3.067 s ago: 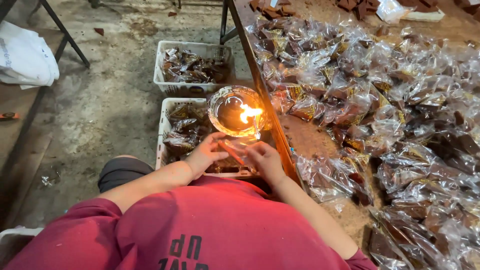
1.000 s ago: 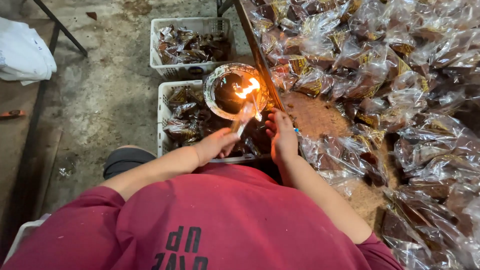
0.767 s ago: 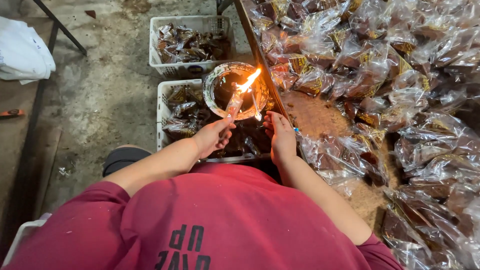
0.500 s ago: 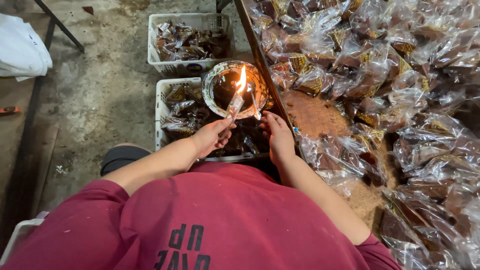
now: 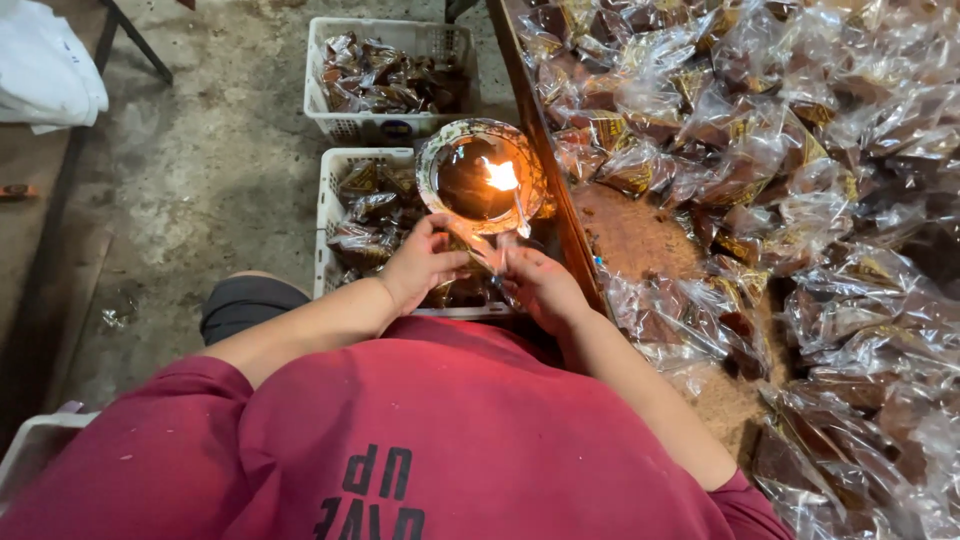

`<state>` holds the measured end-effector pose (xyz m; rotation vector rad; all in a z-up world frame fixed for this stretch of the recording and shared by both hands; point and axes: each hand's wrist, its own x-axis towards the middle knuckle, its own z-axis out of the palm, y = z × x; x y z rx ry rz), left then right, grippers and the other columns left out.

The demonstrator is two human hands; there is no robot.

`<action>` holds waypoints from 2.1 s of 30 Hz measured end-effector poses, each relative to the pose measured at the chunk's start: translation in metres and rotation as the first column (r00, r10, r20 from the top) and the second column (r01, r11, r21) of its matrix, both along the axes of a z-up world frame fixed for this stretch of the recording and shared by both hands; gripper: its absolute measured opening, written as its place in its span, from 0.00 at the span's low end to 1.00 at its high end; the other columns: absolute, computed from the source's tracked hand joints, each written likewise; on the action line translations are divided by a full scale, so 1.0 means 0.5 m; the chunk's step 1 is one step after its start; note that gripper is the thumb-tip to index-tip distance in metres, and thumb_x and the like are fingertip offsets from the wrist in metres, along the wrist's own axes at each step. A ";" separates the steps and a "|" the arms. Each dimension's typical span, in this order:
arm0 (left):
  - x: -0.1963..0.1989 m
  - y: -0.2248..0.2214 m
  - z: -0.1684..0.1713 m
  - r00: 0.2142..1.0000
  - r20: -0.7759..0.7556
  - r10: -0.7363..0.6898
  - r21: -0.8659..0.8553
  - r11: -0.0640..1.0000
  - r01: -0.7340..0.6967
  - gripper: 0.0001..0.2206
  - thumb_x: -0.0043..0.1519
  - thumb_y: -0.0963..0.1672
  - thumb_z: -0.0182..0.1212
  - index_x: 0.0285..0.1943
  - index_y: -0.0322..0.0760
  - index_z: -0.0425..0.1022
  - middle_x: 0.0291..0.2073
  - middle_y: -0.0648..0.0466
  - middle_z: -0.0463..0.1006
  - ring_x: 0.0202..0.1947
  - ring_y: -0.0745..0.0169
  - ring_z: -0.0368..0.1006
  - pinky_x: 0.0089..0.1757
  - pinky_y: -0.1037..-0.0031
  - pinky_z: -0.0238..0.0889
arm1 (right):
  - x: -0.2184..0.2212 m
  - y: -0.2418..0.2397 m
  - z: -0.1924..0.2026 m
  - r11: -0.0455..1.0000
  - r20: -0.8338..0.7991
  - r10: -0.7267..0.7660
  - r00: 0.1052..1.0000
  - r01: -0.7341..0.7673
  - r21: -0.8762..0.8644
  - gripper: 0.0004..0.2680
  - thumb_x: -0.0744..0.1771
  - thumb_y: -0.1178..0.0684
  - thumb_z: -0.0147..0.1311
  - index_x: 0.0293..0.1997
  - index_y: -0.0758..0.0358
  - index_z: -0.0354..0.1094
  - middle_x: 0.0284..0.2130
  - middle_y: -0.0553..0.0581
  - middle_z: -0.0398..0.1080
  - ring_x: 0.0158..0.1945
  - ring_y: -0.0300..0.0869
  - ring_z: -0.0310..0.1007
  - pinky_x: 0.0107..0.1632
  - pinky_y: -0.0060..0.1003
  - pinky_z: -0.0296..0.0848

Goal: Manually sealing plastic food bags using a candle flame and organizing them into baskets.

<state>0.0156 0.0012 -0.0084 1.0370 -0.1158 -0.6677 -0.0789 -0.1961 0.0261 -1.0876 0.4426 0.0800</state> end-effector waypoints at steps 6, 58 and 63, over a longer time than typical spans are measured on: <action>-0.055 0.006 0.056 0.975 0.037 -0.218 0.062 0.975 0.215 0.20 0.58 0.38 0.70 0.59 0.40 0.75 0.40 0.54 0.79 0.37 0.65 0.80 0.34 0.74 0.80 | 0.005 -0.024 -0.064 0.846 -0.142 0.142 0.980 -0.194 -0.497 0.14 0.67 0.40 0.62 0.30 0.61 0.74 0.20 0.56 0.67 0.25 0.40 0.69 0.30 0.34 0.73; 0.123 0.456 -0.225 0.950 0.118 -0.291 0.979 0.193 -0.062 0.16 0.65 0.51 0.61 0.57 0.45 0.82 0.52 0.51 0.83 0.50 0.47 0.76 0.49 0.63 0.62 | -0.146 -0.283 0.050 0.124 -0.267 -0.075 0.961 -0.257 -0.958 0.27 0.66 0.35 0.55 0.74 0.29 0.48 0.77 0.63 0.28 0.70 0.71 -0.04 0.70 0.71 0.26; 0.105 0.446 -0.194 0.866 -0.063 -0.495 0.998 -0.033 0.054 0.20 0.64 0.53 0.58 0.63 0.51 0.79 0.67 0.46 0.68 0.57 0.44 0.76 0.58 0.59 0.63 | -0.148 -0.263 0.073 0.103 -0.221 -0.077 0.972 -0.213 -0.972 0.26 0.67 0.36 0.55 0.75 0.29 0.47 0.78 0.60 0.30 0.74 0.74 0.37 0.70 0.65 0.47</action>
